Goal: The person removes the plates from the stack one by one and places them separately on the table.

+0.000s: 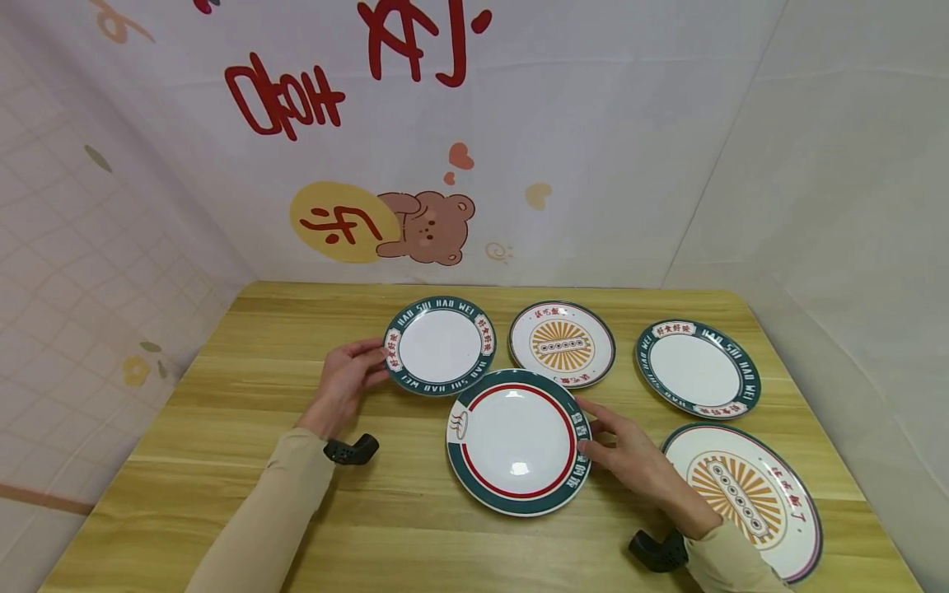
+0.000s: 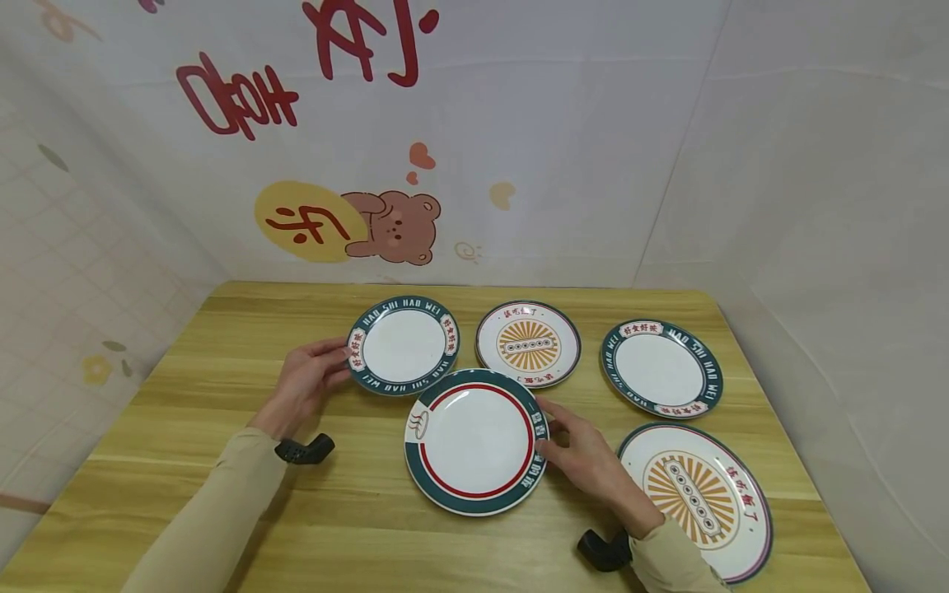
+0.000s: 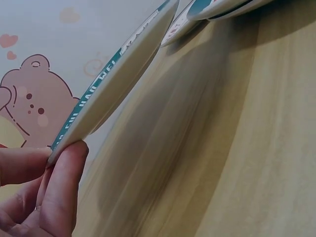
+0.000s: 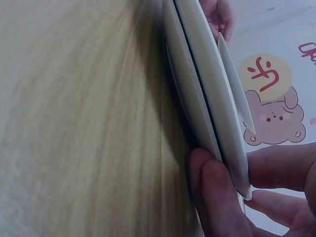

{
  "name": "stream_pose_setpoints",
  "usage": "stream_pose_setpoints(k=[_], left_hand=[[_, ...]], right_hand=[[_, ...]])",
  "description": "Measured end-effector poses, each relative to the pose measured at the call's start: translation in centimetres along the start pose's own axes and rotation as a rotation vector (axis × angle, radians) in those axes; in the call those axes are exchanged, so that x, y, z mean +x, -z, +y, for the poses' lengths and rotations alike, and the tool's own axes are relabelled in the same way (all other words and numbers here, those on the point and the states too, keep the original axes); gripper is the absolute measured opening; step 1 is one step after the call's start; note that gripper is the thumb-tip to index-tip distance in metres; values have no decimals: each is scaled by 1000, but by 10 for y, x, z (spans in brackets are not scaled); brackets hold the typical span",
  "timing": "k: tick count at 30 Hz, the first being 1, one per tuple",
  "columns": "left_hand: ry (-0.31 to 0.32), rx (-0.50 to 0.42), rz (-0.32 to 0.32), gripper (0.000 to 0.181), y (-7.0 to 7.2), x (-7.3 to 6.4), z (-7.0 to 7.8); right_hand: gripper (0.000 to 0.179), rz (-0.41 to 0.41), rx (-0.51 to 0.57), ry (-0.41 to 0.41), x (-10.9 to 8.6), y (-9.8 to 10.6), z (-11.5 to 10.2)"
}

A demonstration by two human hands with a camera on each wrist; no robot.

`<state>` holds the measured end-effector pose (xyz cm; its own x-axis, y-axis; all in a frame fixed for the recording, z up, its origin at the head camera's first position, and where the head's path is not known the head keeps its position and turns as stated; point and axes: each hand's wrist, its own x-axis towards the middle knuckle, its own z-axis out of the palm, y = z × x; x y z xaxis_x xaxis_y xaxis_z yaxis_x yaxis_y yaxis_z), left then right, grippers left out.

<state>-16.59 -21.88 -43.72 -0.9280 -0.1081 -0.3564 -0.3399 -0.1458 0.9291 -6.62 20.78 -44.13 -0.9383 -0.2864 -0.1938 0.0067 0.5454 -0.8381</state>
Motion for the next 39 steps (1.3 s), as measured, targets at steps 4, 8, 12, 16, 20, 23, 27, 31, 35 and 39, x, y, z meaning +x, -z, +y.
stream_pose_setpoints(k=[4,8,12,16,20,23,27,31,35,39], left_hand=[[2,11,-1,43,-1,4,1],[4,26,3,43,-1,8,2],[15,33,11,42,-3,10,2],[25,31,26,41,-4,13,2],[32,36,46,40,-5,18,0],[36,37,57,39,-6,21,-1],[37,25,58,39,-7,24,-3],[33,24,49,40,-8,27,-4],[32,40,48,40,-9,28,-5],[31,49,55,39,-10,30,-6]], right_hand=[[64,-1,3,-3,0,0,0],[64,1,-1,-5,-1,0,0],[64,5,0,1,0,0,0],[64,4,0,0,0,0,1],[64,2,5,-7,0,0,0],[64,1,11,-10,0,0,0],[64,2,11,-14,-1,0,0],[64,2,13,-17,-1,0,0],[64,2,10,-13,-1,0,0],[65,2,12,-12,-1,-1,0]])
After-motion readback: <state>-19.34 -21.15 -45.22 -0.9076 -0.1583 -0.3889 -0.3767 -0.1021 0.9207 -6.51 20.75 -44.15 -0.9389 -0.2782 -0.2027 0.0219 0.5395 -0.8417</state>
